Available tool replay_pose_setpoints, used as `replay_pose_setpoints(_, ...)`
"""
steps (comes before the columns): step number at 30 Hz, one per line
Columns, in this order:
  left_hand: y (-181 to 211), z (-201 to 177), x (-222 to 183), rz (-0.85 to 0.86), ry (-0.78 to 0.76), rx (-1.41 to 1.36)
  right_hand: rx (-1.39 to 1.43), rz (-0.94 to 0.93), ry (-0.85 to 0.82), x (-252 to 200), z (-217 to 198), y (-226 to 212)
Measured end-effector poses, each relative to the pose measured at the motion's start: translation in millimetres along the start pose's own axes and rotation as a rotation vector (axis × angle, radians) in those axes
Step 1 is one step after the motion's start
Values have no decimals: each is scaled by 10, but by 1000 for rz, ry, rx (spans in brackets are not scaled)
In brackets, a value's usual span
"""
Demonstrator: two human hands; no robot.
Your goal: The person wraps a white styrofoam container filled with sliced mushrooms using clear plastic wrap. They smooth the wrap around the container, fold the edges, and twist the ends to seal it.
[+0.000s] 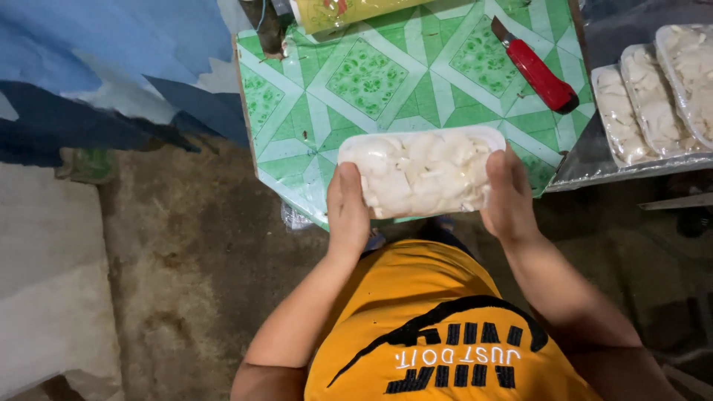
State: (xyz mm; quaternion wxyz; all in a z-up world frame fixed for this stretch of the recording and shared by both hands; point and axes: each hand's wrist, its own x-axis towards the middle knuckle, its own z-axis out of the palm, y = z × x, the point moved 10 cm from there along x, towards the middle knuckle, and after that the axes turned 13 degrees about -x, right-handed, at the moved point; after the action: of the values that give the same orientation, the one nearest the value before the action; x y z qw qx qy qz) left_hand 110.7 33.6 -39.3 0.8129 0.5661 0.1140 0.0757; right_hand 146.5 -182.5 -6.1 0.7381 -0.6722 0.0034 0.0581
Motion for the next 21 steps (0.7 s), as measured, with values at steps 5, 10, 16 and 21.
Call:
replay_pose_setpoints(5, -15, -81, 120, 195, -35, 91, -4, 49, 28, -50, 115, -70)
replay_pose_setpoints(10, -272, -261, 291, 240, -68, 31, -8, 109, 36, -159, 207, -103)
replay_pose_setpoints(16, -282, -235, 317, 148, -90, -22, -16, 179, 58, -200, 252, -178)
replay_pose_setpoints(21, -345, -259, 342, 111, -103, -27, -27, 250, 84, -228, 337, -239)
